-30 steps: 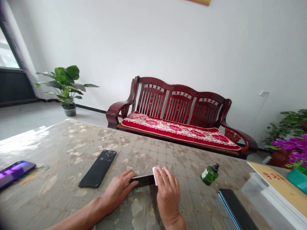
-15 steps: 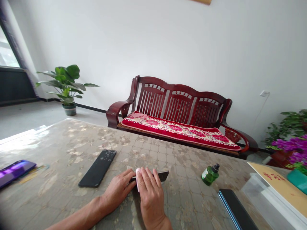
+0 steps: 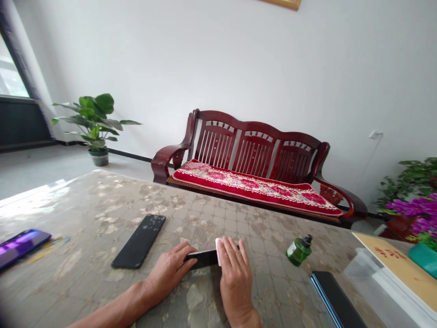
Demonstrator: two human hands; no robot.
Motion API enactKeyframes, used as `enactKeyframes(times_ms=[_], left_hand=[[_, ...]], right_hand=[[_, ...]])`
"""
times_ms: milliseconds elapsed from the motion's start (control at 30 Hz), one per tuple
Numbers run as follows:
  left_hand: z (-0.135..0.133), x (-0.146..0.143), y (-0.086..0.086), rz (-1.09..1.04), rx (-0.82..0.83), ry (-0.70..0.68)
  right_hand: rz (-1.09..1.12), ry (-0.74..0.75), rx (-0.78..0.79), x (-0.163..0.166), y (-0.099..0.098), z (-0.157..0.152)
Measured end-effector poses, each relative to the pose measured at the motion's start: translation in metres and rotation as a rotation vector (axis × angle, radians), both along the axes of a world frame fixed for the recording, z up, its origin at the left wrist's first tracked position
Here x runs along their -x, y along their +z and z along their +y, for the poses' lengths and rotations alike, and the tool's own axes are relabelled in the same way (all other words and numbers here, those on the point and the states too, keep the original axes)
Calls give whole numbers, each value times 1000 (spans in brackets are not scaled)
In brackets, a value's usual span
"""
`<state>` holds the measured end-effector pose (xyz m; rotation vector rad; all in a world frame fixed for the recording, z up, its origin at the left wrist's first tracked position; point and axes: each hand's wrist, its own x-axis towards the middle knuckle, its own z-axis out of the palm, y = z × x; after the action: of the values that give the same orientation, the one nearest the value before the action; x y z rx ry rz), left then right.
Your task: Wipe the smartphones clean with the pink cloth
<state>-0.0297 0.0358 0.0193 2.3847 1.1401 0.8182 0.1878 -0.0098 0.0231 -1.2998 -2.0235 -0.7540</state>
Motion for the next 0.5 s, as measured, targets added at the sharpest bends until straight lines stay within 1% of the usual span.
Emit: enactKeyframes(times_ms=[167, 267, 367, 500], left_hand=[[-1, -1, -2, -6, -15, -18], [-1, -1, -3, -15, -22, -9], [-1, 0, -3, -19, -16, -18], [0, 1, -4, -9, -15, -8]], right_hand=[[-42, 110, 51, 37, 6, -5], [-47, 148, 72, 45, 9, -4], [-32, 120, 68, 32, 6, -2], [40, 30, 38, -1, -1, 3]])
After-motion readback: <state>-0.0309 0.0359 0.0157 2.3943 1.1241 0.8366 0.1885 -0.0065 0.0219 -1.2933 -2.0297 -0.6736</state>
